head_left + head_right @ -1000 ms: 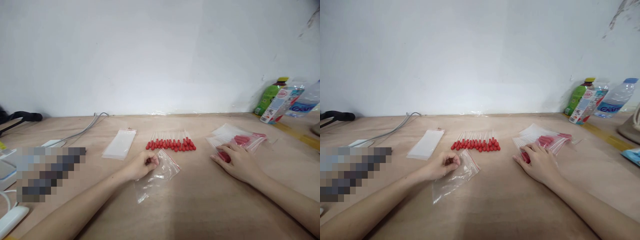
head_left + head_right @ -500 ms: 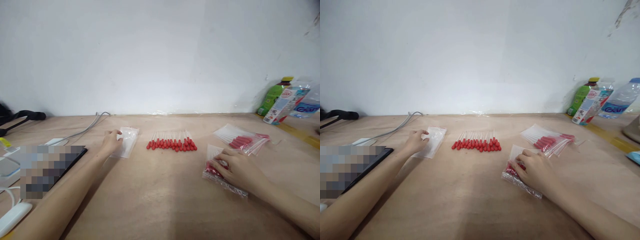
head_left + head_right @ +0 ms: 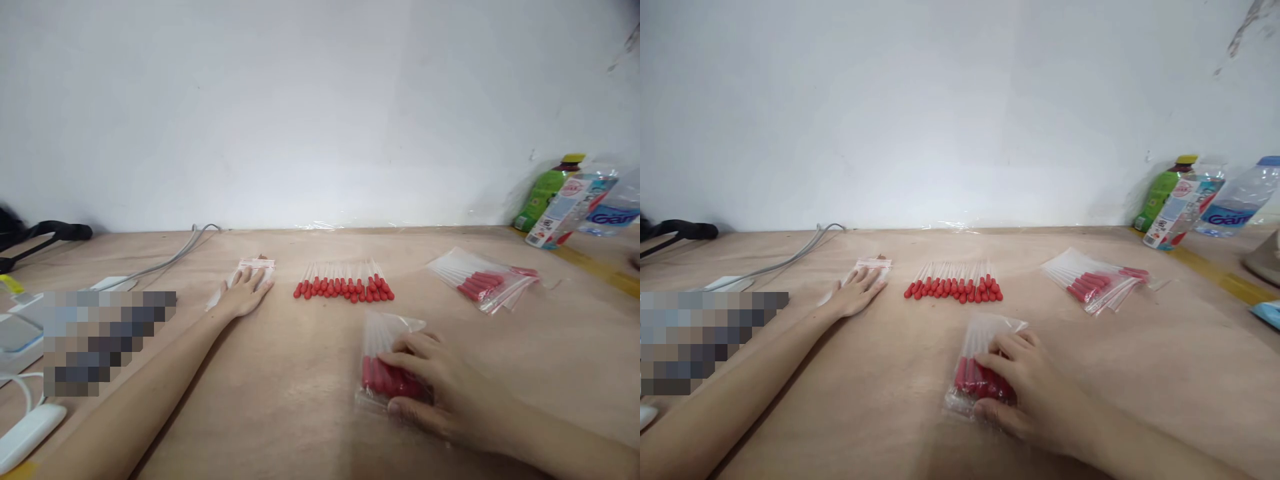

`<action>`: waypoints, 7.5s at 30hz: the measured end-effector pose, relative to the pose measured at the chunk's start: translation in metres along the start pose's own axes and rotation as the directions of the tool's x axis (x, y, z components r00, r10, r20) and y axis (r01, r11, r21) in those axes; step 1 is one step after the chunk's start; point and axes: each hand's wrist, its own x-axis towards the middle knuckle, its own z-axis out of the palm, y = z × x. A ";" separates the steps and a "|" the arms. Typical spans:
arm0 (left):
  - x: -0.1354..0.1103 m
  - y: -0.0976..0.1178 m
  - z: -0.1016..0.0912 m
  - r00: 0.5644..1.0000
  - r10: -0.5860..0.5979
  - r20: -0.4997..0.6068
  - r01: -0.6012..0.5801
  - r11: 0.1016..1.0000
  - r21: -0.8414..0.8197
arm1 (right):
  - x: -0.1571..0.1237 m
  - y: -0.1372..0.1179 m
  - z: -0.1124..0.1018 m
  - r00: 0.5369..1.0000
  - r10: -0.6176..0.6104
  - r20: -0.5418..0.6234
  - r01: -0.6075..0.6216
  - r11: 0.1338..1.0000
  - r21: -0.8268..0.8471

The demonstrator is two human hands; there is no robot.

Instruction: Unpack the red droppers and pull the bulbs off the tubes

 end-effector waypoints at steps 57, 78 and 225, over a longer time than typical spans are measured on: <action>-0.108 0.114 -0.011 0.706 0.694 -0.142 -0.640 0.539 -0.547 | 0.056 -0.002 0.033 0.848 0.528 -0.048 -0.491 0.816 0.305; -0.092 0.114 -0.008 0.420 0.826 -0.376 -0.902 0.424 -0.077 | 0.057 0.022 0.033 0.750 -0.405 -0.523 0.337 0.914 -0.223; -0.107 0.099 -0.005 0.664 0.721 -0.198 -0.685 0.481 -0.547 | 0.047 0.076 0.003 0.802 0.017 -0.597 -0.027 1.000 -0.008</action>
